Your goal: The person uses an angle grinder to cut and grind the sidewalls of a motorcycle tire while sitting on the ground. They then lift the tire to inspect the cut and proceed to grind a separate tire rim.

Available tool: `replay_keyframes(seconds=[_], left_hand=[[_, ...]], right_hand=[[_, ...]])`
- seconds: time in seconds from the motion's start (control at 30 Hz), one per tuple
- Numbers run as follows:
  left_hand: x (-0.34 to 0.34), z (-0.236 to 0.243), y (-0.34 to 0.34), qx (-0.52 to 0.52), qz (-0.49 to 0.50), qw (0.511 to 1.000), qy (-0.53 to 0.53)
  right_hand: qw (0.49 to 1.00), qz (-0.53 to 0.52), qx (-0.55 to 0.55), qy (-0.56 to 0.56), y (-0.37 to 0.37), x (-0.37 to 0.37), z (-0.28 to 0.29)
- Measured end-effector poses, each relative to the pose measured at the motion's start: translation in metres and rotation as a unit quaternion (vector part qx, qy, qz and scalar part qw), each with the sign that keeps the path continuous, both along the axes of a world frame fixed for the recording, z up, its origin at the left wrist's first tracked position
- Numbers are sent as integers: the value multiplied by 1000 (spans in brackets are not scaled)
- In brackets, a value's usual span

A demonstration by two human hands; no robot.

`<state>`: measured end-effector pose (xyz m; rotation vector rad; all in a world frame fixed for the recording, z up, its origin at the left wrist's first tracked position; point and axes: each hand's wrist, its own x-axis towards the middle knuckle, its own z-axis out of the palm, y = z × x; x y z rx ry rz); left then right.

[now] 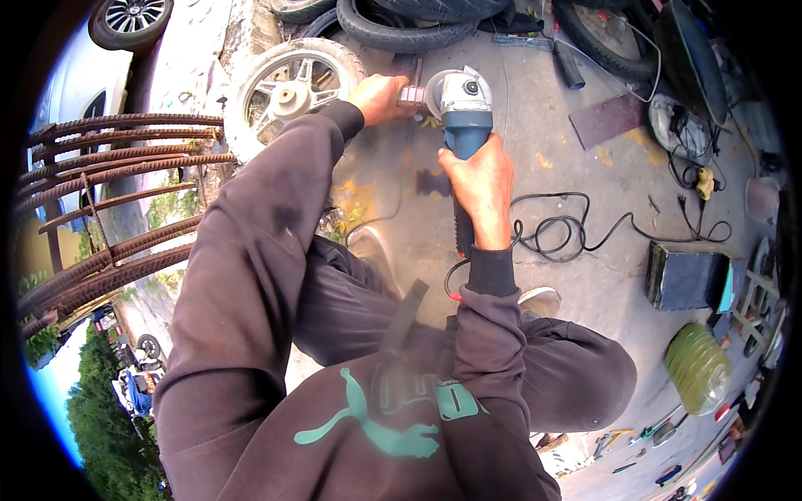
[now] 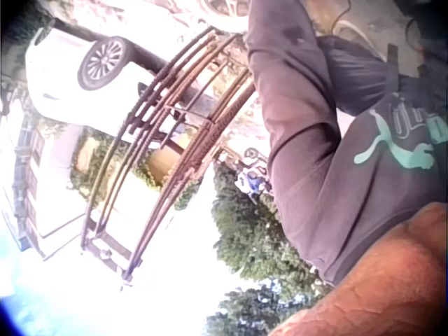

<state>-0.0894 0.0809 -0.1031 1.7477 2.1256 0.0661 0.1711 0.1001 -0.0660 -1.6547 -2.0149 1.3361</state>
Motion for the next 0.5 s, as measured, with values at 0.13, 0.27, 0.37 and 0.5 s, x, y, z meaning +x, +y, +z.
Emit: replay_keyframes(seconds=[0.13, 0.27, 0.37, 0.5], left_hand=[[0, 1, -3, -6, -3, 1000, 1], [3, 2, -1, -14, 9, 1000, 1], [2, -1, -1, -10, 6, 1000, -10], [-2, -1, 2, -19, 4, 1000, -11]], right_hand=[[1000, -21, -15, -17, 12, 12, -6], [999, -15, -42, 19, 10, 8, -6], [999, -14, -34, 26, 5, 3, -16], [995, -40, -73, 60, 14, 18, -32]])
